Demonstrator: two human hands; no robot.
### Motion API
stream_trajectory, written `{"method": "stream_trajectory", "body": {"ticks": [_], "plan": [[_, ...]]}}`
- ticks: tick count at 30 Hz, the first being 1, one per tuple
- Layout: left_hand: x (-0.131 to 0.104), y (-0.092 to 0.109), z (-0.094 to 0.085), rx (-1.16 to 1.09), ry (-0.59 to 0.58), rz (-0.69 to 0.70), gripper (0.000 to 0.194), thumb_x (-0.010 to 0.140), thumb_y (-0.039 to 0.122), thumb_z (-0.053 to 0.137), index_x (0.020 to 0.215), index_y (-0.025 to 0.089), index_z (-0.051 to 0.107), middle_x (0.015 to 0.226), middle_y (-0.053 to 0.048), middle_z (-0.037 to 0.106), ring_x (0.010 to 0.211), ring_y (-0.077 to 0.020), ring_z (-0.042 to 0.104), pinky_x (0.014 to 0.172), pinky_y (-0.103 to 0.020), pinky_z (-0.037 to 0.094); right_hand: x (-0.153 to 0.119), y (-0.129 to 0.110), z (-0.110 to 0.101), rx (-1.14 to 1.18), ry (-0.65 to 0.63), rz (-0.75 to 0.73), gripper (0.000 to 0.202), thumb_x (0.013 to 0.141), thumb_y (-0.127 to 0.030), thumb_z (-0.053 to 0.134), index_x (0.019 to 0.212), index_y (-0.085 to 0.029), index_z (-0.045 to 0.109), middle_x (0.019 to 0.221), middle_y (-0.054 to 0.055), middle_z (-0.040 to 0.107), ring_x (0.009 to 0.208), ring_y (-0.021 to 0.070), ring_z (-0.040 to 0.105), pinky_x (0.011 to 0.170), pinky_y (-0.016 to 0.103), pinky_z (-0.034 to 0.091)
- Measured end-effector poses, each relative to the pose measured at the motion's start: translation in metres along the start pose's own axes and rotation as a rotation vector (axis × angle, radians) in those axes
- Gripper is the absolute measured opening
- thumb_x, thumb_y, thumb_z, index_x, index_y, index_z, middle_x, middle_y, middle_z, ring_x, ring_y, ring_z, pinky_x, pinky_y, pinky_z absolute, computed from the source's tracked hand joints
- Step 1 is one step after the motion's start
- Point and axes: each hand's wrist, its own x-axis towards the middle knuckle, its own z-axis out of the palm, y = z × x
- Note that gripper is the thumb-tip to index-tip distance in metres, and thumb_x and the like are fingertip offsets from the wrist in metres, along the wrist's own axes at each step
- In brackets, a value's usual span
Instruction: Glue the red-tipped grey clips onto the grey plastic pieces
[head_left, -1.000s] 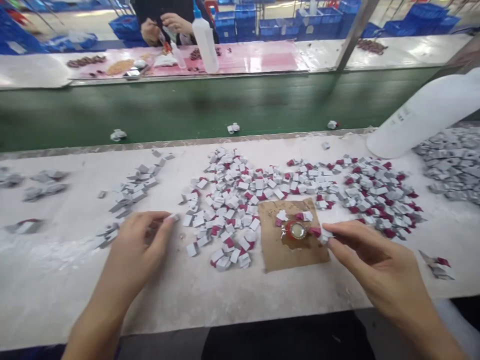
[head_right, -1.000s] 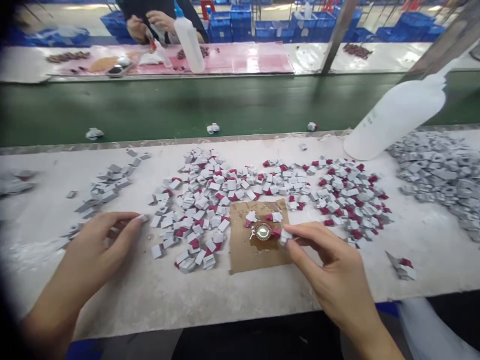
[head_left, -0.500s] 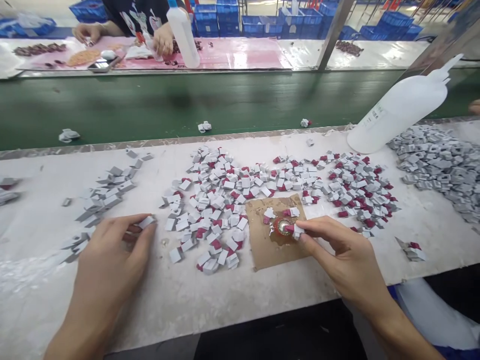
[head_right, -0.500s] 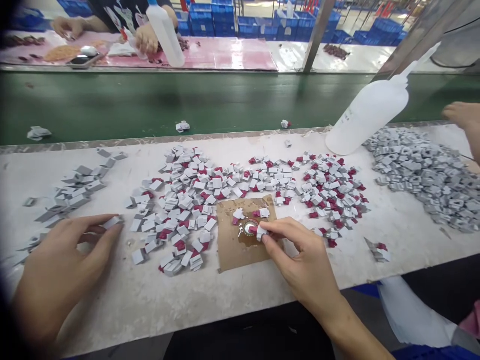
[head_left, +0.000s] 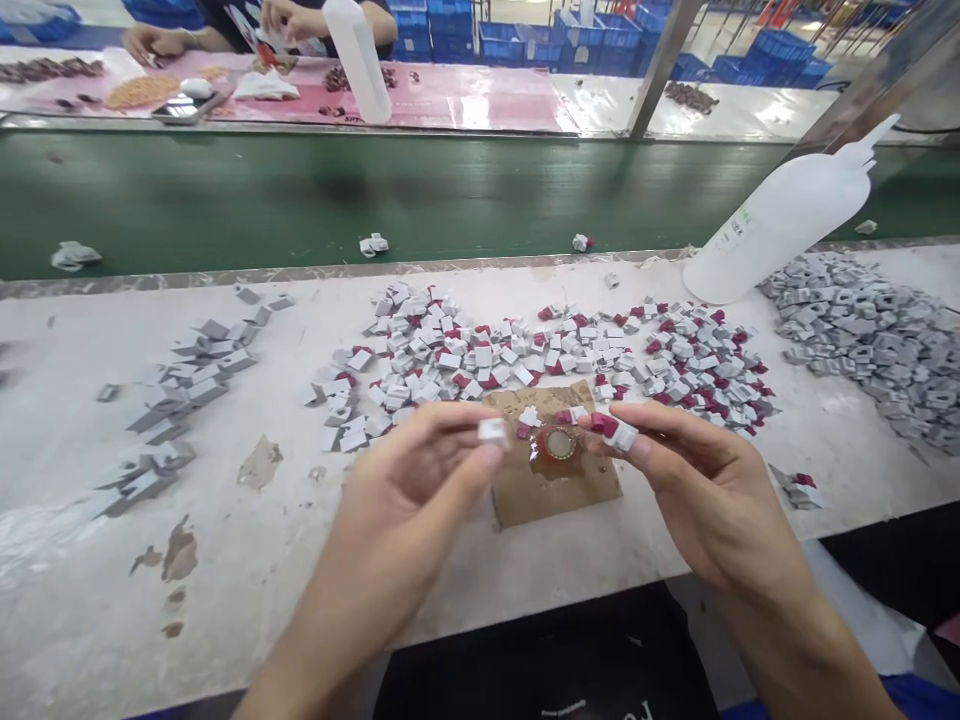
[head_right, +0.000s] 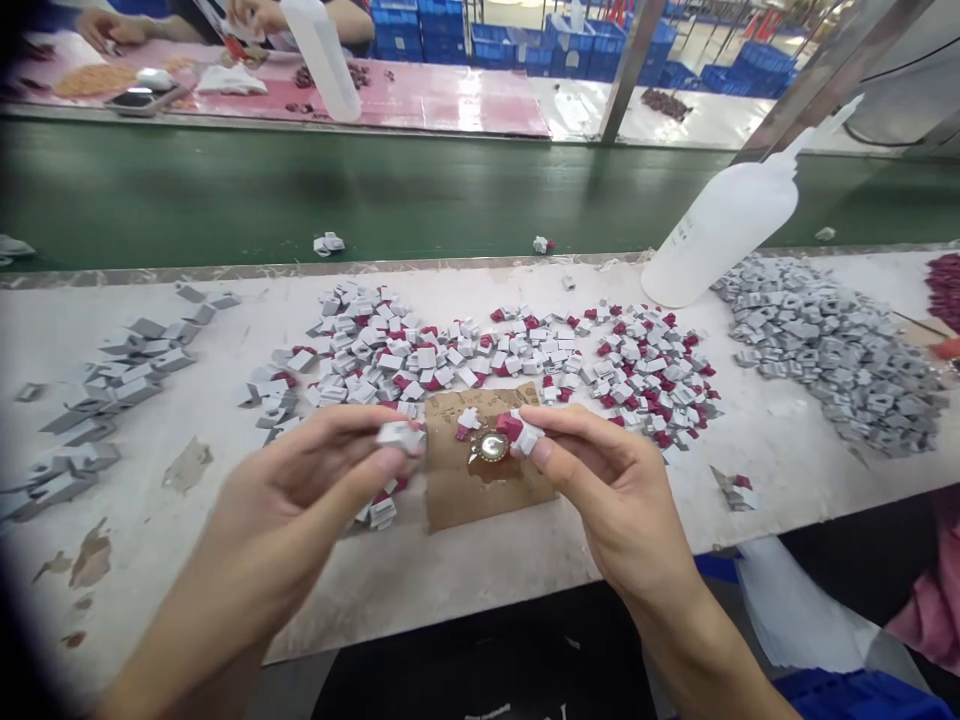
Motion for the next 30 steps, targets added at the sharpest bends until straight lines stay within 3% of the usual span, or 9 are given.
{"method": "stream_trajectory", "body": {"ticks": [3,8,13,20,24,27,30], "plan": [[0.008,0.01,0.035,-0.233,-0.22,-0.054,0.014,0.105,0.038,0.089,0.115,0.029,0.089,0.119,-0.004,0.091,0.107,-0.0206,0.089,0.1,-0.026,0.074,0.003,-0.004,0.006,0.106,-0.03,0.034,0.013,0.101,-0.039,0.097,0.114,-0.036,0.098,0.115,0.002,0.095,0.109,0.0252,0.093,0.101,0.031,0.075],[0.012,0.008,0.049,-0.337,-0.285,-0.062,0.011,0.109,0.03,0.085,0.118,0.025,0.088,0.132,-0.006,0.09,0.117,-0.0203,0.089,0.106,-0.025,0.073,0.003,-0.006,0.006,0.154,-0.023,0.027,0.013,0.099,-0.038,0.099,0.112,-0.036,0.099,0.115,0.002,0.095,0.107,0.0247,0.093,0.101,0.033,0.076],[0.012,0.006,0.049,-0.306,-0.285,-0.05,0.012,0.111,0.031,0.083,0.12,0.025,0.088,0.13,-0.006,0.089,0.12,-0.0214,0.088,0.106,-0.026,0.073,0.002,-0.002,0.004,0.128,-0.055,0.016,0.014,0.106,-0.032,0.092,0.117,-0.038,0.098,0.117,0.002,0.094,0.108,0.0236,0.091,0.1,0.034,0.076],[0.011,0.003,0.048,-0.155,-0.273,-0.007,0.012,0.109,0.026,0.081,0.118,0.029,0.088,0.128,-0.004,0.088,0.116,-0.0235,0.087,0.103,-0.033,0.075,0.006,-0.01,0.003,-0.155,-0.133,-0.081,0.023,0.107,-0.022,0.086,0.119,-0.038,0.097,0.105,0.003,0.088,0.101,0.02,0.082,0.089,0.031,0.069],[0.01,0.009,0.039,-0.044,-0.26,0.054,0.013,0.11,0.027,0.078,0.117,0.032,0.086,0.125,-0.003,0.087,0.114,-0.0227,0.086,0.1,-0.033,0.073,0.012,-0.019,0.006,-0.106,-0.229,-0.051,0.025,0.106,-0.022,0.085,0.12,-0.039,0.097,0.106,0.003,0.088,0.104,0.0202,0.081,0.09,0.032,0.068],[0.018,0.018,0.024,0.047,-0.255,0.046,0.007,0.108,0.03,0.078,0.112,0.032,0.083,0.118,-0.002,0.087,0.106,-0.0232,0.085,0.092,-0.035,0.073,0.032,-0.027,0.01,-0.126,-0.349,-0.027,0.021,0.107,-0.028,0.085,0.12,-0.039,0.096,0.111,0.003,0.088,0.102,0.0218,0.083,0.086,0.035,0.069],[0.035,0.028,0.005,0.238,-0.165,0.031,0.01,0.104,0.04,0.079,0.109,0.031,0.081,0.106,-0.004,0.085,0.095,-0.0259,0.083,0.074,-0.036,0.069,0.081,-0.033,0.02,-0.356,-0.359,-0.122,0.018,0.107,-0.033,0.084,0.121,-0.035,0.095,0.116,0.005,0.089,0.099,0.0245,0.083,0.085,0.04,0.07]]}}
